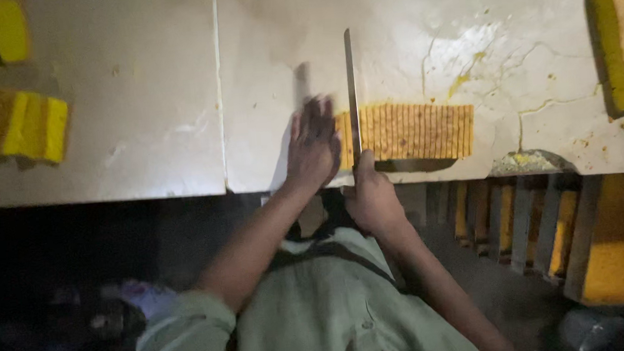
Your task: The person cuts blocks of yellow cake into thin slices with a knife on a tiled counter, moving finished slices aside. They unwrap a cake block from paper, trim it, and continue slicing additional blocks one after another.
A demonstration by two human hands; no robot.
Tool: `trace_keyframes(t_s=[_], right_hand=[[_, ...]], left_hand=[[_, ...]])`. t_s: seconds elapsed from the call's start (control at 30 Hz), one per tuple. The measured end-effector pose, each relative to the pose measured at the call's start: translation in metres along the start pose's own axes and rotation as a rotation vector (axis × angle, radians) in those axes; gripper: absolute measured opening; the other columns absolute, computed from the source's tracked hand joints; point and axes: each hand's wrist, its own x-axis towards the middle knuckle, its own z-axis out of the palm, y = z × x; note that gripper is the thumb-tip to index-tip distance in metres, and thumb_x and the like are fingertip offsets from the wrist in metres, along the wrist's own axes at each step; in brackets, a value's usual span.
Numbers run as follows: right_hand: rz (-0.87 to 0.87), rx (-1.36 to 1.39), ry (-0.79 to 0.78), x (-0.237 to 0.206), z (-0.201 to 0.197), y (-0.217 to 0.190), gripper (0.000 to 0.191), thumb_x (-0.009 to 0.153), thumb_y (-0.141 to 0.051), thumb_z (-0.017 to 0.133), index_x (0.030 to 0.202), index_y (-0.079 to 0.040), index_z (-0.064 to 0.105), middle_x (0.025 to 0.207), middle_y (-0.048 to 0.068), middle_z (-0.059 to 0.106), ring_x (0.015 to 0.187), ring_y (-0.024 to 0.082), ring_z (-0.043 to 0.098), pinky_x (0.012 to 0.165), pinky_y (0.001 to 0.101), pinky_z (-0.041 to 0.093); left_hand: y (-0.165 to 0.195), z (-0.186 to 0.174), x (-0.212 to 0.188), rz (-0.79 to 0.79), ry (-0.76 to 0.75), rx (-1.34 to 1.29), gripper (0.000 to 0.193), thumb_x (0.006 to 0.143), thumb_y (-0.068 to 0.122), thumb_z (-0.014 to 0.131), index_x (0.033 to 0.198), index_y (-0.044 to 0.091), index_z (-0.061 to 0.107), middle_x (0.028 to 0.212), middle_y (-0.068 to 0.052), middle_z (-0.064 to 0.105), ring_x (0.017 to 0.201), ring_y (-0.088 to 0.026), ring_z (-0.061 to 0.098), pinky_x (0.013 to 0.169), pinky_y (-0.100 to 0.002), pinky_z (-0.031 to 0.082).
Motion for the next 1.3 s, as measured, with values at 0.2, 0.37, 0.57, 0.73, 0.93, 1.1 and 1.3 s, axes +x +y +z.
trace_keyframes(t_s=[0.2,0.37,0.57,0.73,0.93,1.1,1.3], right_hand=[[0.109,0.080,-0.011,-0.019,-0.014,-0.043,0.040,0.090,-0.013,0.061,0.117,0.001,0.035,0.075,0.029,0.067,0.070,0.052,0.069,0.065,0.0588,0.054],[0.037,0.011,0.006,-0.001,0.015,-0.026,0.046,0.089,-0.012,0.062,0.121,0.004,0.032,0.075,0.032,0.067,0.073,0.053,0.067,0.066,0.0602,0.053],[0.056,0.033,-0.109,-0.030,0.025,0.018,0.043,0.092,-0.014,0.059,0.121,0.004,0.033,0.081,0.031,0.067,0.075,0.051,0.069,0.063,0.0582,0.054],[0.191,0.013,-0.348,-0.106,0.027,0.044,0.075,0.079,-0.049,0.076,0.123,-0.001,0.038,0.083,0.029,0.063,0.075,0.047,0.060,0.068,0.0475,0.053],[0.037,0.048,-0.156,-0.047,0.053,0.038,0.049,0.096,-0.024,0.062,0.128,0.002,0.035,0.086,0.032,0.068,0.082,0.051,0.066,0.068,0.0574,0.053],[-0.056,0.127,0.069,-0.008,0.024,0.023,0.053,0.090,-0.014,0.066,0.129,0.002,0.033,0.087,0.031,0.068,0.082,0.053,0.066,0.068,0.0603,0.051],[-0.114,0.163,0.149,-0.061,-0.046,0.069,0.050,0.090,-0.012,0.072,0.127,-0.003,0.040,0.089,0.026,0.068,0.086,0.051,0.066,0.066,0.0553,0.051]], left_hand=[[0.002,0.001,-0.006,-0.059,-0.022,0.148,0.060,0.109,0.034,0.034,0.160,0.004,0.029,0.169,-0.024,0.017,0.159,-0.041,0.011,0.127,-0.059,0.007],[-0.001,0.006,-0.003,-0.034,-0.016,0.232,0.060,0.108,0.033,0.035,0.161,0.005,0.029,0.169,-0.023,0.017,0.159,-0.040,0.011,0.125,-0.061,0.008],[-0.001,0.005,-0.009,0.032,0.064,0.219,0.065,0.108,0.031,0.042,0.166,0.008,0.024,0.170,-0.024,0.017,0.159,-0.041,0.012,0.125,-0.063,0.010],[0.000,0.005,-0.008,-0.019,0.003,0.154,0.066,0.105,0.029,0.045,0.165,0.013,0.024,0.171,-0.023,0.017,0.159,-0.041,0.011,0.125,-0.063,0.010],[-0.004,0.015,-0.005,-0.031,0.010,0.161,0.068,0.105,0.029,0.045,0.165,0.008,0.023,0.172,-0.016,0.019,0.160,-0.037,0.013,0.128,-0.061,0.009],[-0.013,0.018,-0.014,-0.085,0.246,-0.053,0.068,0.109,0.028,0.044,0.165,-0.002,0.021,0.173,-0.022,0.019,0.164,-0.040,0.013,0.132,-0.061,0.010],[-0.027,0.026,-0.033,0.097,0.077,0.226,0.068,0.099,0.037,0.055,0.159,0.012,0.037,0.167,-0.029,0.016,0.153,-0.056,0.008,0.118,-0.076,0.008]])
